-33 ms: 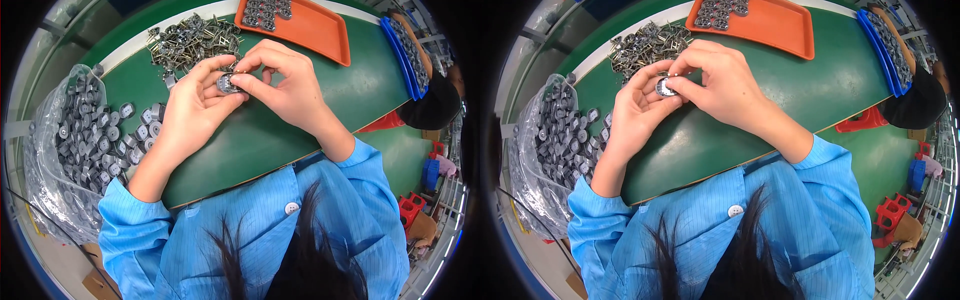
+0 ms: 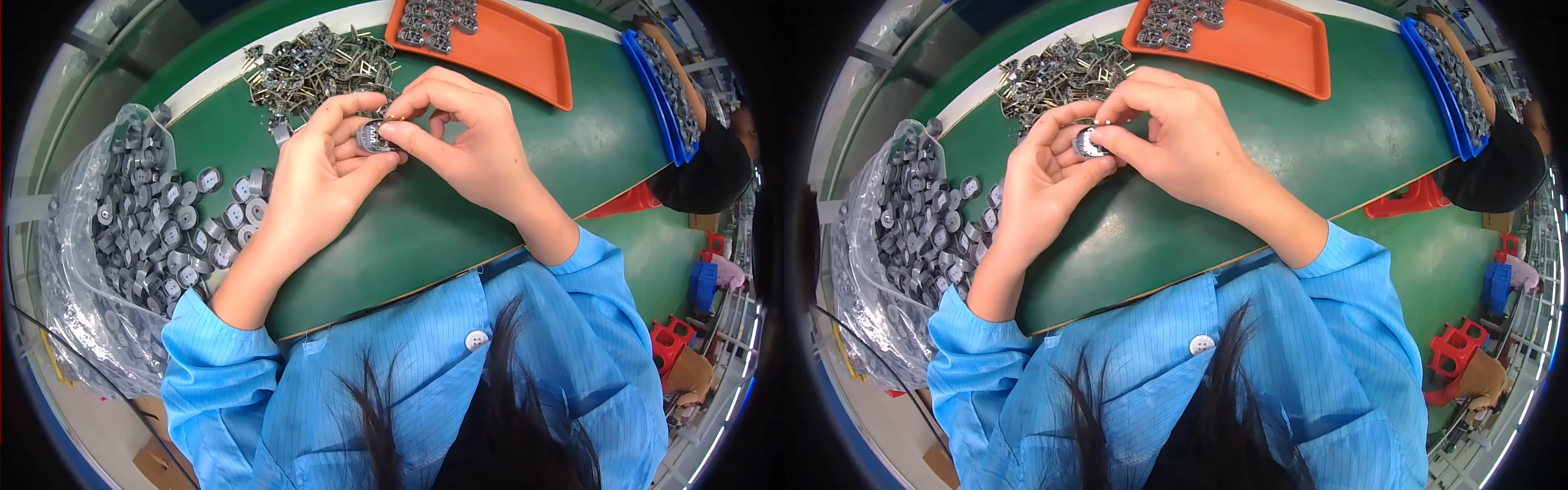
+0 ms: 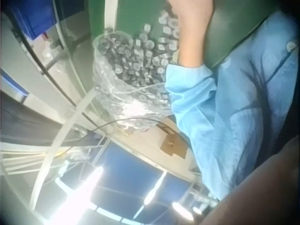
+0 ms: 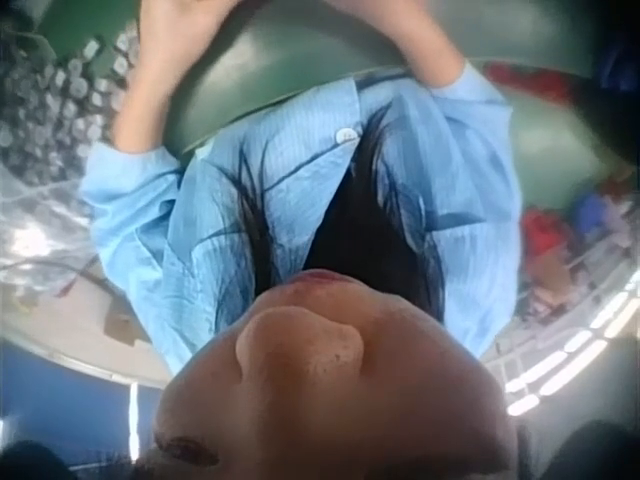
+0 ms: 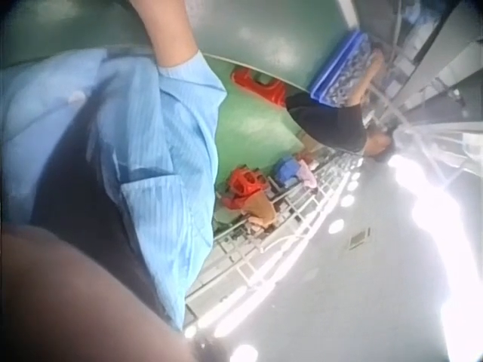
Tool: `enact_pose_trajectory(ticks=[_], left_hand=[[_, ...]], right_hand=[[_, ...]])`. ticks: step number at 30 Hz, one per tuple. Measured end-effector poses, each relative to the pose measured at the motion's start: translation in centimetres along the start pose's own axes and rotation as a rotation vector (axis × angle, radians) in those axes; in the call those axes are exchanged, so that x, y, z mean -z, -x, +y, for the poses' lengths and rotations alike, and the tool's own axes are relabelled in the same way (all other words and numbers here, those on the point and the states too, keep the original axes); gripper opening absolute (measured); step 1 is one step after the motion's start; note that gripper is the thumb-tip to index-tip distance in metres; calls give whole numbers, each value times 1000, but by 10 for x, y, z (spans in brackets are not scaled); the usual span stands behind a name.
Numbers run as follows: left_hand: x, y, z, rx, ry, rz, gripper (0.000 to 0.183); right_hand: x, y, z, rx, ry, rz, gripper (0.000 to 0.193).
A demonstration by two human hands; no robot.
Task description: The person assembles small metal terminals into grey plastic housings by hand, taking the terminals from an orange tray and inserting them into the housings.
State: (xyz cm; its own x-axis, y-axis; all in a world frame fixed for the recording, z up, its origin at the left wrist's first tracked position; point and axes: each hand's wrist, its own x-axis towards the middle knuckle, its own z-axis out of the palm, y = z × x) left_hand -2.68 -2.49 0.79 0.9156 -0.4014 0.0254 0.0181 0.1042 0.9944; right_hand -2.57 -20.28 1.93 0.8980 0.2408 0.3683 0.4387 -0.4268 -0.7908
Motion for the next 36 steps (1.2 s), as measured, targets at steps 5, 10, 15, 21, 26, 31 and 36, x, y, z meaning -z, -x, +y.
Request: enact_pose_trajectory(ticks=[5, 10, 15, 21, 26, 31, 36], left_hand=[[6, -1, -6, -6, -117, -18, 38], [5, 0, -7, -150, -185, 21, 31], [4, 0, -12, -227, -278, 4, 34], [3, 3, 1, -25, -166, -70, 36], [-1, 3, -6, -130, -100, 8, 35], [0, 2, -8, -248, -252, 47, 33], [1, 2, -6, -458, -571, 118, 33]], right_hand=[[-2, -5, 6, 118, -20, 30, 10], [1, -1, 1, 224, 96, 27, 11], [0, 2, 5, 417, 252, 119, 11], [9, 3, 0, -59, -141, -73, 11], [2, 5, -4, 364, 310, 61, 12], [-3, 9, -1, 218, 144, 118, 14], [9, 2, -2, -387, -452, -150, 22]])
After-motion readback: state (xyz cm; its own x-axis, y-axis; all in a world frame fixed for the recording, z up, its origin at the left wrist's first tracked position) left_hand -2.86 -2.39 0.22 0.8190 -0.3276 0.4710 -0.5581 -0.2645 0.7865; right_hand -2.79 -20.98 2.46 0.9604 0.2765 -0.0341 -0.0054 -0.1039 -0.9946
